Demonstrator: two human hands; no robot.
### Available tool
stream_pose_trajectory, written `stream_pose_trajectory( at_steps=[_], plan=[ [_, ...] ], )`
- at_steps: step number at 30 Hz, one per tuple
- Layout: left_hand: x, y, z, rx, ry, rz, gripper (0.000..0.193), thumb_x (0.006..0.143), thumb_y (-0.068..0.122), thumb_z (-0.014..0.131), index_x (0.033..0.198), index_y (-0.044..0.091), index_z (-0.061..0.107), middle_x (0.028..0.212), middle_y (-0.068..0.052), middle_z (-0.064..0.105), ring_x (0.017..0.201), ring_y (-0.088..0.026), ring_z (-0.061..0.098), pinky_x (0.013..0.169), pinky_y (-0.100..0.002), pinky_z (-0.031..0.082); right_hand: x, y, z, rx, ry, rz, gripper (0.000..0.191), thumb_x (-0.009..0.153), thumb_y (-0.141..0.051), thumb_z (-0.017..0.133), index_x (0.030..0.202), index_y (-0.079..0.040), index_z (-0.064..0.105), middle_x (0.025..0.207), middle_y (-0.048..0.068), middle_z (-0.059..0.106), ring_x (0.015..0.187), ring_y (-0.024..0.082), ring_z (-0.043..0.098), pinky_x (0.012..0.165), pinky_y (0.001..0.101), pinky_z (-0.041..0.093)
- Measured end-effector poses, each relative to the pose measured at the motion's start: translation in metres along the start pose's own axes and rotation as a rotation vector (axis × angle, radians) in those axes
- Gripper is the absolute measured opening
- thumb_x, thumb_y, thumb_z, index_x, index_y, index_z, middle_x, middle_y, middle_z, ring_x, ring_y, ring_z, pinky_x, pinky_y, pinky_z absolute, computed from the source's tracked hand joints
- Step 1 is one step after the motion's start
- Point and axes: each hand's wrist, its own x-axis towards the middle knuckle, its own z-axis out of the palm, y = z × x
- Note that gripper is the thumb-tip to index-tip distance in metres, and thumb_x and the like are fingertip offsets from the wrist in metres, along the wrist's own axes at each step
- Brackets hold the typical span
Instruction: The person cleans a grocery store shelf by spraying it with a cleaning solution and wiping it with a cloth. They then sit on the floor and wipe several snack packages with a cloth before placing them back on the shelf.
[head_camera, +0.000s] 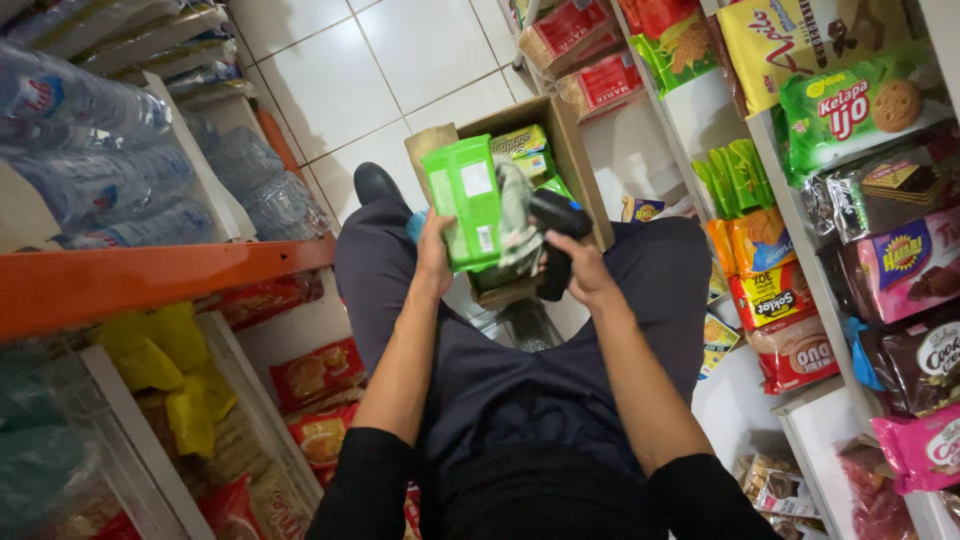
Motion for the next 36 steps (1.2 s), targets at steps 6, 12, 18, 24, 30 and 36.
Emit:
stream_pose_trajectory(
  at_steps=[6,12,18,24,30,36],
  plan=[
    [-0.003,-0.02,0.013,0.421,-0.273,-0.146,0.061,0.106,0.046,0.047,0.154,0.01,0.041,0.144,-0.009,0.056,0.132,-0.023,0.052,0.11,-0.038,0.042,-0.002,0.001,-0.006,0.301,-0.136,0.081,0.038,0.091,-0.025,0.063,0.124,-0.006,0.064,0.097,0.008,0.074,0.08,0.021,0.07,0.077,0.0361,0.059],
    [0.004,-0.014,0.013,0.324,-0.058,-0.135,0.07,0.1,0.056,0.043,0.159,0.022,0.025,0.15,-0.004,0.044,0.134,-0.022,0.048,0.107,-0.042,0.045,-0.003,0.019,0.01,-0.125,-0.227,0.128,0.034,0.091,-0.015,0.076,0.12,-0.002,0.065,0.082,0.012,0.068,0.069,0.022,0.067,0.065,0.0372,0.057],
    [0.001,-0.003,0.009,0.073,-0.146,-0.231,0.073,0.096,0.047,0.057,0.159,0.02,0.034,0.145,-0.008,0.053,0.127,-0.025,0.055,0.102,-0.042,0.049,-0.007,0.022,0.027,-0.358,-0.202,0.051,0.035,0.084,-0.013,0.078,0.116,-0.005,0.065,0.087,0.001,0.067,0.072,0.014,0.067,0.066,0.0318,0.055],
    [-0.001,-0.003,0.004,-0.034,-0.171,-0.287,0.074,0.091,0.035,0.061,0.159,0.022,0.036,0.134,-0.009,0.054,0.116,-0.025,0.056,0.095,-0.045,0.051,0.003,0.019,0.019,-0.315,0.023,-0.328,0.019,0.097,-0.014,0.077,0.104,0.002,0.069,0.085,0.007,0.069,0.074,0.016,0.066,0.071,0.0323,0.053],
    [0.012,-0.003,0.004,-0.21,-0.105,-0.289,0.059,0.089,0.029,0.065,0.142,0.008,0.051,0.124,-0.011,0.065,0.109,-0.027,0.068,0.096,-0.045,0.057,0.023,0.001,0.018,-0.307,0.247,-0.341,0.024,0.09,-0.014,0.077,0.11,-0.003,0.068,0.088,0.004,0.071,0.077,0.015,0.069,0.071,0.0304,0.054],
    [0.039,0.018,0.033,-0.017,-0.024,-0.255,0.042,0.093,0.027,0.069,0.127,0.004,0.06,0.113,-0.01,0.07,0.099,-0.024,0.071,0.087,-0.041,0.06,0.03,-0.023,0.039,-0.388,0.269,-0.326,0.032,0.089,-0.014,0.079,0.117,-0.002,0.069,0.102,0.004,0.071,0.089,0.011,0.065,0.08,0.0284,0.053]
  ],
)
